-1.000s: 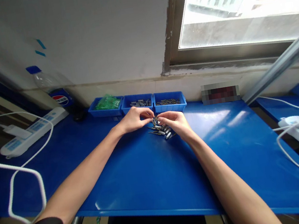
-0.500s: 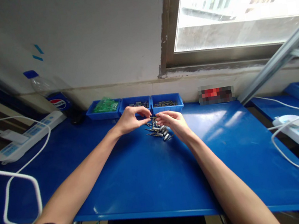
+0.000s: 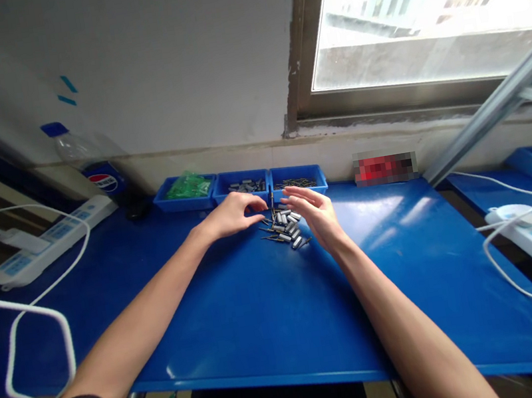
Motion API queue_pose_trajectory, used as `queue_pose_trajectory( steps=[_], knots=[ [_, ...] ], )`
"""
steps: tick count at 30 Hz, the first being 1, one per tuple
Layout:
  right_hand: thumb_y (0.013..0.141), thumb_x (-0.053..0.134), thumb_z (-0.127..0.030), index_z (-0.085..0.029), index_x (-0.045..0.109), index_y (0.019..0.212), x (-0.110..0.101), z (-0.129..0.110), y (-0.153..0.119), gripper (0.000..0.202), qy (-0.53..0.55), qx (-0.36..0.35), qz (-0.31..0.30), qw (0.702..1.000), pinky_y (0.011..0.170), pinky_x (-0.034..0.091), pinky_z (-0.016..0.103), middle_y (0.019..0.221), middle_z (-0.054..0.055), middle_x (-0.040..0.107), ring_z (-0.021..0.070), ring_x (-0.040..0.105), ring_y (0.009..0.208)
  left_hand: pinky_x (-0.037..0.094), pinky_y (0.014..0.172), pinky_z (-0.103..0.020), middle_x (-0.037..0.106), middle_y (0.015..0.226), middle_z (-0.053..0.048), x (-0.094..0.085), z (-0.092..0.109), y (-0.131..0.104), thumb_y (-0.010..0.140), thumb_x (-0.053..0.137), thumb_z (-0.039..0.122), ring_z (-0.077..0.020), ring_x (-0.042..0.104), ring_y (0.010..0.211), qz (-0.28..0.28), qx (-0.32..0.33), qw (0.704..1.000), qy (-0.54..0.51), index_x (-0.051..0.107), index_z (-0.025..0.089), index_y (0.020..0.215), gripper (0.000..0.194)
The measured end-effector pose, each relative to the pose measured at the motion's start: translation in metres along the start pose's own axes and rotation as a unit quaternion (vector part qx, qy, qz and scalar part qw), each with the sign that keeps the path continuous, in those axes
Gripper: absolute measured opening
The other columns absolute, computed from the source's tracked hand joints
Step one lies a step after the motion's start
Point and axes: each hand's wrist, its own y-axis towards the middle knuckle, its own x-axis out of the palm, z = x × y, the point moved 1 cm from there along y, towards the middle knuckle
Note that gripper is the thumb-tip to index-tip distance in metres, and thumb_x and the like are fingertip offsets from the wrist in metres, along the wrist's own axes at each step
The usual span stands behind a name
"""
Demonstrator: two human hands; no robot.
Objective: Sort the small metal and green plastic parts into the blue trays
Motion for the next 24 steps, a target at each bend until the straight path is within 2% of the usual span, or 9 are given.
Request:
queue_pose_trajectory(
  steps=[2, 6, 9, 13, 16, 20, 24],
  knots=[
    [0.075, 0.087, -0.042, -0.026, 0.077, 0.114, 0.000, 0.001, 0.001, 0.044, -0.006, -0.006, 0.005, 1.000, 0.106, 0.053, 0.043, 0.129, 0.009, 0.075, 0.0275, 0.073, 0.114, 0.057, 0.088, -0.028, 0.080, 0.106, -0.009, 0.002, -0.007, -0.002, 0.082, 0.074, 0.020, -0.0217, 0.075, 0.097, -0.026, -0.012, 0.999, 0.035, 0.079, 0.016, 0.106, 0.025],
    [0.075, 0.086, -0.045, -0.025, 0.076, 0.112, 0.000, 0.003, 0.001, 0.042, -0.035, -0.006, 0.008, 0.999, 0.101, 0.055, 0.043, 0.126, 0.010, 0.075, 0.0281, 0.074, 0.111, 0.057, 0.088, -0.029, 0.080, 0.107, -0.009, 0.005, -0.012, -0.003, 0.084, 0.072, 0.023, -0.0226, 0.075, 0.097, -0.039, -0.027, 0.996, 0.070, 0.079, 0.016, 0.107, 0.025],
    [0.078, 0.083, -0.045, -0.025, 0.077, 0.106, -0.003, 0.004, 0.002, 0.036, -0.043, -0.008, 0.032, 0.999, 0.096, 0.057, 0.041, 0.118, 0.009, 0.077, 0.0259, 0.075, 0.104, 0.057, 0.093, -0.032, 0.079, 0.110, -0.010, 0.009, -0.008, -0.002, 0.089, 0.068, 0.024, -0.0236, 0.074, 0.100, -0.014, -0.021, 0.995, 0.094, 0.079, 0.016, 0.109, 0.024],
    [0.078, 0.081, -0.042, -0.024, 0.077, 0.101, -0.010, 0.006, 0.004, 0.030, -0.053, -0.020, 0.066, 0.996, 0.089, 0.057, 0.039, 0.109, 0.007, 0.078, 0.0219, 0.074, 0.092, 0.053, 0.104, -0.033, 0.075, 0.126, -0.010, 0.021, 0.000, -0.001, 0.097, 0.055, 0.015, -0.0230, 0.070, 0.115, 0.016, 0.023, 0.992, 0.121, 0.075, 0.019, 0.123, 0.033],
    [0.079, 0.079, -0.044, -0.024, 0.076, 0.101, -0.012, 0.006, 0.005, 0.030, -0.067, -0.019, 0.066, 0.995, 0.086, 0.057, 0.038, 0.108, 0.007, 0.078, 0.0215, 0.073, 0.090, 0.055, 0.098, -0.032, 0.078, 0.116, -0.010, 0.030, 0.002, -0.001, 0.096, 0.053, 0.010, -0.0227, 0.070, 0.110, 0.004, 0.009, 0.989, 0.151, 0.078, 0.020, 0.115, 0.033],
    [0.080, 0.077, -0.044, -0.024, 0.076, 0.102, -0.009, 0.004, 0.003, 0.030, -0.066, -0.015, 0.062, 0.996, 0.085, 0.057, 0.037, 0.108, 0.007, 0.078, 0.0212, 0.072, 0.089, 0.057, 0.091, -0.031, 0.079, 0.103, -0.009, 0.031, 0.001, -0.001, 0.094, 0.056, 0.012, -0.0227, 0.073, 0.097, 0.027, -0.035, 0.988, 0.151, 0.079, 0.019, 0.102, 0.025],
    [0.079, 0.077, -0.041, -0.024, 0.077, 0.101, -0.007, 0.003, 0.002, 0.028, -0.047, -0.006, 0.059, 0.997, 0.084, 0.057, 0.036, 0.105, 0.007, 0.078, 0.0197, 0.071, 0.085, 0.056, 0.083, -0.030, 0.078, 0.102, -0.009, 0.027, 0.002, -0.001, 0.090, 0.059, 0.009, -0.0237, 0.074, 0.094, 0.036, -0.057, 0.988, 0.136, 0.073, 0.018, 0.106, 0.023]
  ],
)
